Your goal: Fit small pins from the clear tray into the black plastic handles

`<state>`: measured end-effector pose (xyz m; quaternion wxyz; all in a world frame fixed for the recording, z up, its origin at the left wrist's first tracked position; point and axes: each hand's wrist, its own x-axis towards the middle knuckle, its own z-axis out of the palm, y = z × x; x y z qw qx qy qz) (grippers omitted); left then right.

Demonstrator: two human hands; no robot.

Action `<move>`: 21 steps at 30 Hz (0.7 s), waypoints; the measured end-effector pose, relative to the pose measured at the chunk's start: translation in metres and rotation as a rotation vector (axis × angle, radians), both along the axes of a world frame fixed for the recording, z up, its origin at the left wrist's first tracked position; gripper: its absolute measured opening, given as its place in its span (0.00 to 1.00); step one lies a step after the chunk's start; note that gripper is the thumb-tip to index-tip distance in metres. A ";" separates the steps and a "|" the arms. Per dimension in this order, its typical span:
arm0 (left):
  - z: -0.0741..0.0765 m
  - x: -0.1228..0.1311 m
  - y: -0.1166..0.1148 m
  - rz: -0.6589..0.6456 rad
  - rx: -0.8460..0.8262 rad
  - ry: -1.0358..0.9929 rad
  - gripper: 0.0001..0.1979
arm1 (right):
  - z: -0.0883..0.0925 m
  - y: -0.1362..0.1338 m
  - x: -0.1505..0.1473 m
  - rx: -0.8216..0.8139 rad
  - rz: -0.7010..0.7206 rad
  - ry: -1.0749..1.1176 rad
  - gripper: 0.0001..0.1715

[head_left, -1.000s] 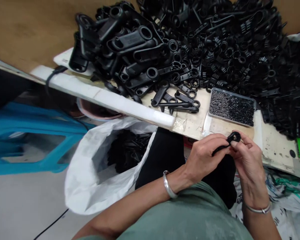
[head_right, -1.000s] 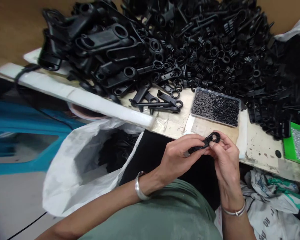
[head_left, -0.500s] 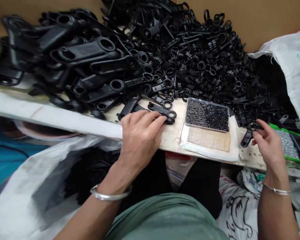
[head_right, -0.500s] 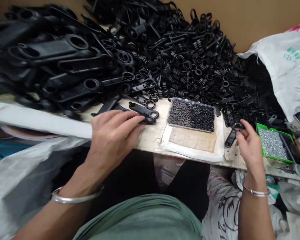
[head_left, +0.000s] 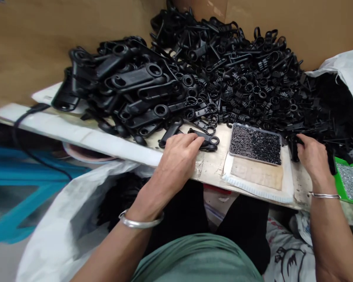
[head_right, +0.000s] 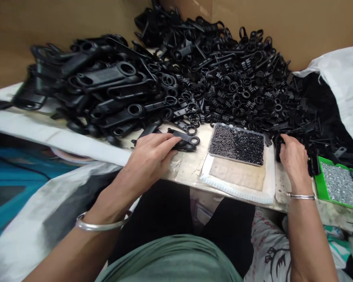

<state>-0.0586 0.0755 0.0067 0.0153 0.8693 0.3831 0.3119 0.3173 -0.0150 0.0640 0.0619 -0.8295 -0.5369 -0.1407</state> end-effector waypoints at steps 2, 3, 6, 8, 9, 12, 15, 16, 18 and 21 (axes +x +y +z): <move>0.000 -0.002 0.002 -0.016 -0.015 -0.014 0.15 | 0.003 -0.006 0.000 0.069 0.050 0.007 0.25; 0.001 -0.003 0.002 -0.014 -0.017 -0.019 0.14 | 0.005 -0.008 -0.002 0.096 0.074 0.015 0.25; 0.003 -0.004 0.001 0.028 0.015 -0.026 0.11 | 0.010 -0.016 -0.013 0.178 0.133 0.062 0.22; 0.004 -0.005 0.000 0.043 0.041 -0.022 0.09 | 0.010 -0.021 -0.024 0.229 0.174 0.102 0.19; 0.005 -0.005 0.000 0.039 0.050 -0.018 0.09 | 0.009 -0.024 -0.030 0.247 0.195 0.125 0.19; 0.009 -0.006 -0.002 0.033 0.101 -0.044 0.08 | 0.004 -0.030 -0.047 0.234 0.241 0.215 0.18; 0.017 -0.004 -0.008 0.059 0.204 -0.147 0.08 | 0.001 -0.030 -0.062 0.177 0.310 0.288 0.17; 0.020 -0.001 -0.012 0.046 0.237 -0.173 0.08 | 0.000 -0.028 -0.067 0.159 0.340 0.295 0.17; 0.024 0.010 -0.023 -0.037 0.294 -0.178 0.10 | -0.001 -0.023 -0.074 0.117 0.389 0.298 0.17; 0.024 0.035 -0.043 -0.208 0.306 -0.037 0.14 | -0.003 -0.011 -0.082 0.061 0.435 0.296 0.16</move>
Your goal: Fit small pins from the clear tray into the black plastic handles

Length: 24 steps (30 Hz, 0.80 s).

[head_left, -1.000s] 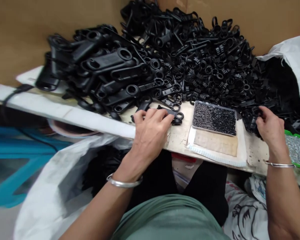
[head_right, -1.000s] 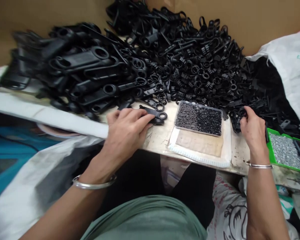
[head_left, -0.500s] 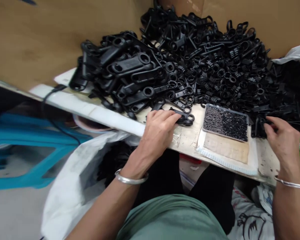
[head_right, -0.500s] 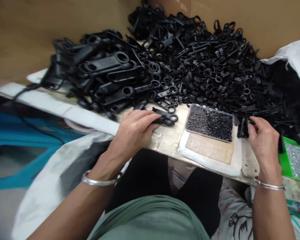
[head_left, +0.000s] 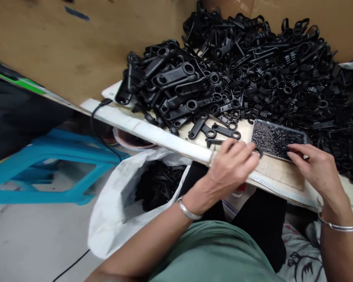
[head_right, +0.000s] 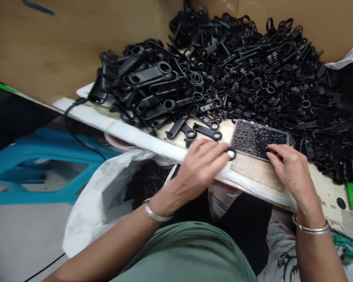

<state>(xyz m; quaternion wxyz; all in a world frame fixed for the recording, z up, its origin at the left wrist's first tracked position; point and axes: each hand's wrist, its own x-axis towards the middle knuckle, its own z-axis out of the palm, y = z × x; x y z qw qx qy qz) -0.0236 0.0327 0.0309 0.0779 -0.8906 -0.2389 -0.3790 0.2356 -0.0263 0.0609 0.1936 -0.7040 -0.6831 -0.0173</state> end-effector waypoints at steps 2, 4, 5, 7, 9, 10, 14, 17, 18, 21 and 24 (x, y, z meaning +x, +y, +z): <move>-0.004 0.015 -0.010 -0.071 -0.047 0.132 0.12 | -0.002 0.008 -0.003 -0.033 0.003 -0.049 0.17; -0.008 0.022 -0.015 -0.115 -0.112 0.191 0.10 | -0.003 0.015 -0.004 -0.080 -0.031 -0.135 0.19; -0.010 0.021 -0.016 -0.123 -0.146 0.197 0.09 | -0.004 0.018 -0.004 -0.108 -0.053 -0.177 0.20; -0.011 0.016 -0.015 -0.115 -0.222 0.189 0.08 | -0.006 0.022 -0.004 -0.161 -0.087 -0.227 0.20; -0.012 0.008 -0.013 -0.112 -0.315 0.195 0.11 | -0.006 0.025 -0.004 -0.197 -0.104 -0.233 0.20; -0.012 0.005 -0.012 -0.120 -0.366 0.203 0.12 | -0.007 0.026 -0.004 -0.208 -0.113 -0.229 0.20; -0.019 0.000 -0.010 -0.138 -0.474 0.164 0.05 | -0.008 0.029 -0.004 -0.207 -0.132 -0.211 0.15; -0.024 0.002 -0.011 -0.127 -0.476 0.113 0.04 | -0.009 0.031 -0.004 -0.180 -0.126 -0.197 0.11; -0.024 0.003 -0.011 -0.130 -0.480 0.105 0.04 | -0.009 0.031 -0.004 -0.178 -0.126 -0.190 0.11; -0.024 0.003 -0.012 -0.137 -0.499 0.095 0.06 | -0.010 0.031 -0.004 -0.177 -0.133 -0.168 0.11; -0.025 0.004 -0.013 -0.129 -0.507 0.099 0.06 | -0.005 0.025 -0.008 -0.138 -0.130 -0.154 0.14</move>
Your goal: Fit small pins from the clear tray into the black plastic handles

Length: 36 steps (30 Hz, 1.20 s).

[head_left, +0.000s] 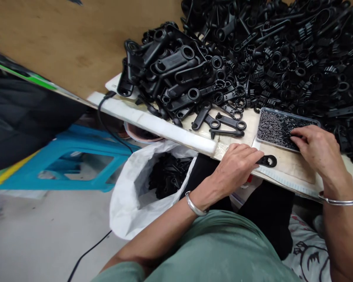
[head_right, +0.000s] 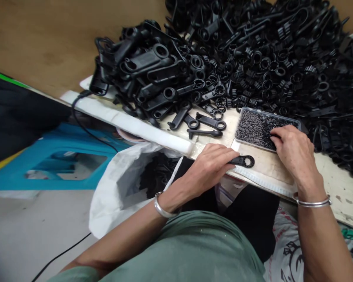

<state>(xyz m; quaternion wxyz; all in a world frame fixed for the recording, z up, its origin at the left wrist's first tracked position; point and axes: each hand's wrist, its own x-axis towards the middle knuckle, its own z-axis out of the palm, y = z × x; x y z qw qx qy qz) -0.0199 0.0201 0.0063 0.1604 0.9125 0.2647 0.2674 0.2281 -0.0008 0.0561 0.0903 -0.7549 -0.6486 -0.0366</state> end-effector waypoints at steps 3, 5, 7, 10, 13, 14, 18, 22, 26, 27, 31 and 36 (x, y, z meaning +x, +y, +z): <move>-0.002 0.000 -0.001 0.006 -0.002 -0.012 0.06 | 0.008 -0.017 -0.010 0.083 0.044 0.090 0.16; -0.004 0.001 -0.003 0.013 -0.001 -0.051 0.05 | 0.009 -0.033 -0.021 0.085 0.086 0.250 0.14; -0.006 0.002 -0.006 0.027 0.004 -0.112 0.05 | 0.004 -0.050 -0.034 0.013 0.116 0.426 0.16; -0.008 0.005 -0.012 0.037 0.017 -0.209 0.06 | -0.011 -0.066 -0.054 -0.025 0.072 0.559 0.17; -0.009 0.008 -0.017 0.021 0.029 -0.240 0.08 | -0.025 -0.069 -0.067 0.037 -0.009 0.592 0.18; -0.009 0.009 -0.018 0.015 0.031 -0.239 0.08 | -0.027 -0.068 -0.070 0.054 -0.024 0.593 0.18; -0.010 0.009 -0.018 -0.001 0.021 -0.241 0.09 | -0.029 -0.065 -0.073 0.093 -0.011 0.546 0.14; -0.010 0.005 -0.014 0.016 -0.002 -0.254 0.08 | -0.025 -0.064 -0.067 0.039 0.065 0.523 0.13; -0.011 0.004 -0.012 0.030 0.016 -0.301 0.06 | -0.023 -0.061 -0.060 -0.019 0.120 0.517 0.12; -0.012 0.004 -0.011 0.032 0.019 -0.309 0.05 | -0.022 -0.061 -0.059 -0.032 0.124 0.519 0.12; -0.014 0.004 -0.011 0.038 0.008 -0.314 0.03 | -0.021 -0.061 -0.057 -0.050 0.090 0.549 0.14; -0.014 0.003 -0.014 0.079 0.006 -0.301 0.02 | -0.022 -0.073 -0.055 0.017 -0.043 0.705 0.18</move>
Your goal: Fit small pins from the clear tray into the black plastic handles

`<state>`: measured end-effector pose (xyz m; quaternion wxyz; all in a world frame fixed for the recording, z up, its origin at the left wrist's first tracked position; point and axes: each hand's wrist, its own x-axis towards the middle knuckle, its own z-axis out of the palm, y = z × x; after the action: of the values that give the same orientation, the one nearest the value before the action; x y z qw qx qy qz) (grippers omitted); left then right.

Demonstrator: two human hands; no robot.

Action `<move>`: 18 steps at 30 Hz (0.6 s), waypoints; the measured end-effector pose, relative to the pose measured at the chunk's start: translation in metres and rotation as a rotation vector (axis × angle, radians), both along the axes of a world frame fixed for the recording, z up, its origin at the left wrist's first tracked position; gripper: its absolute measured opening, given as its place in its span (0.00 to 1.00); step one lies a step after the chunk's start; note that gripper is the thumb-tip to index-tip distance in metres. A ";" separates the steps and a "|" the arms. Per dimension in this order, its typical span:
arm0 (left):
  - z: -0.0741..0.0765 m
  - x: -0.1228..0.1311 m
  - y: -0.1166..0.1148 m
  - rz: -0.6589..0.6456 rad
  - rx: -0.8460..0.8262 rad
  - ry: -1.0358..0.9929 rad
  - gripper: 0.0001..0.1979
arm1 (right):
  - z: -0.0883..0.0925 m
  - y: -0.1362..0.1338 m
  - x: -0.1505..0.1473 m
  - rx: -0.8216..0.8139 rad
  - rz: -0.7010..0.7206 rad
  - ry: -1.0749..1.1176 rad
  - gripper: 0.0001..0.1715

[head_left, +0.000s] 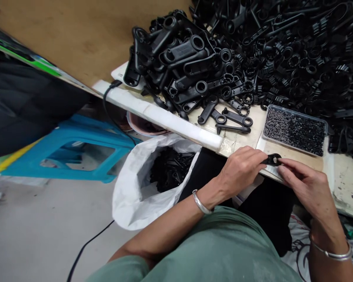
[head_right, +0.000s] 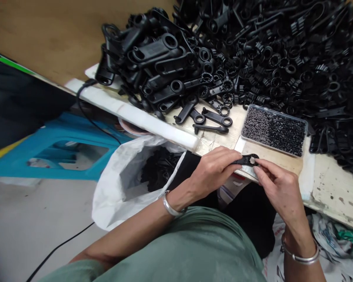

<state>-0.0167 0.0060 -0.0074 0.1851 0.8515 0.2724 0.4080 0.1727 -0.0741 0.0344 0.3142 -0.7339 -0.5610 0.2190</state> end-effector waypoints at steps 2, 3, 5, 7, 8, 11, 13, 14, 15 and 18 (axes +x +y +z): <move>0.000 0.001 -0.004 0.037 0.003 -0.046 0.02 | -0.001 -0.007 -0.003 -0.004 -0.093 0.115 0.20; 0.000 0.002 -0.007 0.056 0.002 -0.080 0.02 | -0.002 -0.009 -0.007 -0.007 -0.131 0.187 0.21; 0.000 0.005 -0.014 0.098 -0.003 -0.153 0.01 | -0.003 -0.012 -0.017 -0.003 -0.186 0.355 0.23; 0.002 0.010 -0.021 0.134 -0.004 -0.214 0.02 | -0.005 -0.012 -0.031 0.030 -0.226 0.507 0.25; 0.003 0.012 -0.024 0.142 0.001 -0.236 0.02 | -0.006 -0.010 -0.038 0.059 -0.241 0.556 0.25; 0.005 0.016 -0.031 0.124 0.022 -0.270 0.03 | -0.005 -0.005 -0.051 0.141 -0.259 0.597 0.26; 0.006 0.015 -0.033 0.088 0.019 -0.271 0.05 | -0.003 -0.002 -0.052 0.159 -0.250 0.577 0.25; 0.007 0.014 -0.034 0.066 0.012 -0.266 0.06 | -0.002 -0.001 -0.051 0.158 -0.243 0.571 0.25; 0.007 0.013 -0.034 0.042 0.002 -0.259 0.08 | -0.001 -0.001 -0.049 0.151 -0.232 0.573 0.25; 0.007 0.009 -0.036 -0.012 -0.035 -0.234 0.12 | 0.001 0.000 -0.042 0.125 -0.206 0.600 0.26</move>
<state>-0.0075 -0.0300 -0.0009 0.2329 0.7963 0.2506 0.4989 0.1312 -0.0741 0.0351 0.5305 -0.6688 -0.3785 0.3578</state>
